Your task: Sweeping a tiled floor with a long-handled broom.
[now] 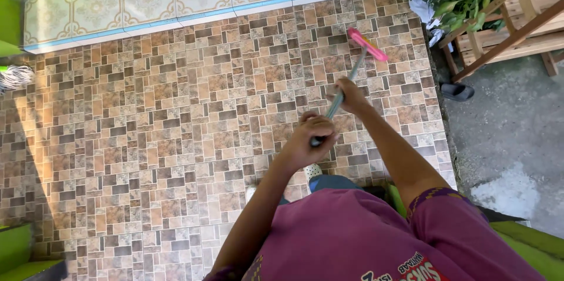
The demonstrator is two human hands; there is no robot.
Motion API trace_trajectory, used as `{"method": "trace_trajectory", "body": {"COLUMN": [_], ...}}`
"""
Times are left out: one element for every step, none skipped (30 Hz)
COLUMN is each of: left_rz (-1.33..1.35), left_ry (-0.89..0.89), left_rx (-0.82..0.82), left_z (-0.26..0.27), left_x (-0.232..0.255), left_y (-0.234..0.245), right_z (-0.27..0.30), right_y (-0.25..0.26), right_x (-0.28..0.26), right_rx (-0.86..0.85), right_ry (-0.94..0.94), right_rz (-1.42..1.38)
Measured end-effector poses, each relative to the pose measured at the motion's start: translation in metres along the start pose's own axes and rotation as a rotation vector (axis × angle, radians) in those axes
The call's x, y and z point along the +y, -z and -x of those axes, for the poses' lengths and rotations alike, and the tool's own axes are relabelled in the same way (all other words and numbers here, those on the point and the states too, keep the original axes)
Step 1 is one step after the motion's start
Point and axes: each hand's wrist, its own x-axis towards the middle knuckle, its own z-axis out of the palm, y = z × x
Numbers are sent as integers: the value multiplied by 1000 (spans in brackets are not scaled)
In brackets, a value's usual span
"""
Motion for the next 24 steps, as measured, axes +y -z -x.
{"method": "trace_trajectory", "body": {"left_rz": [-1,11,23,23,66,109,111,62,11,10,-18,-46,-46,27,100,98,92,86,82,71,61,60,58,55], "left_ry": [-6,42,90,86,55,24,31,58,83,89,111,132,132,251,374,379,310,240,236,283,332,330,377,423], "left_rx": [3,-38,-83,-83,-47,-12,-14,-65,-120,-124,-103,-81,-79,-52,-30,-31,44,117,118,127,138,140,117,94], "left_z": [4,8,12,16,20,24,29,34,39,44,45,46,54,61,71,77,83,89,93,98,103,108,114,119], "left_x": [-23,-46,-69,-69,-69,-69,-68,-67,-67,-57,-49,-40,-39,-38,-36,-28,-20,-11,-4,3,11,18,26,34], "left_y": [-14,-28,-41,-38,-36,-34,-23,-12,1,22,42,61,74,87,100,114,129,144,160,175,190,203,216,228], "right_z": [10,19,29,32,35,38,35,31,25,18,6,-6,-16,-24,-31,-35,-42,-49,-56,-62,-67,-71,-75,-79], "right_y": [-23,-46,-70,-71,-71,-72,-73,-75,-78,-87,-92,-97,-111,-125,-141,-146,-151,-156,-170,-184,-197,-195,-193,-190], "right_x": [28,57,84,74,64,54,33,11,-11,-36,-57,-78,-89,-99,-112,-135,-159,-184,-199,-215,-230,-248,-266,-285], "right_rx": [2,-70,-139,-136,-76,-15,-19,18,58,57,63,69,68,43,18,16,-53,-122,-119,-122,-127,-127,-141,-155], "right_ry": [4,-132,-272,-269,-242,-216,-220,-84,50,46,69,92,94,107,117,115,52,-11,-6,-36,-67,-64,-17,29], "right_rz": [4,-376,-761,-758,-659,-561,-565,-326,-89,-95,-149,-204,-203,-192,-186,-190,-237,-283,-282,-472,-662,-660,-650,-640]}}
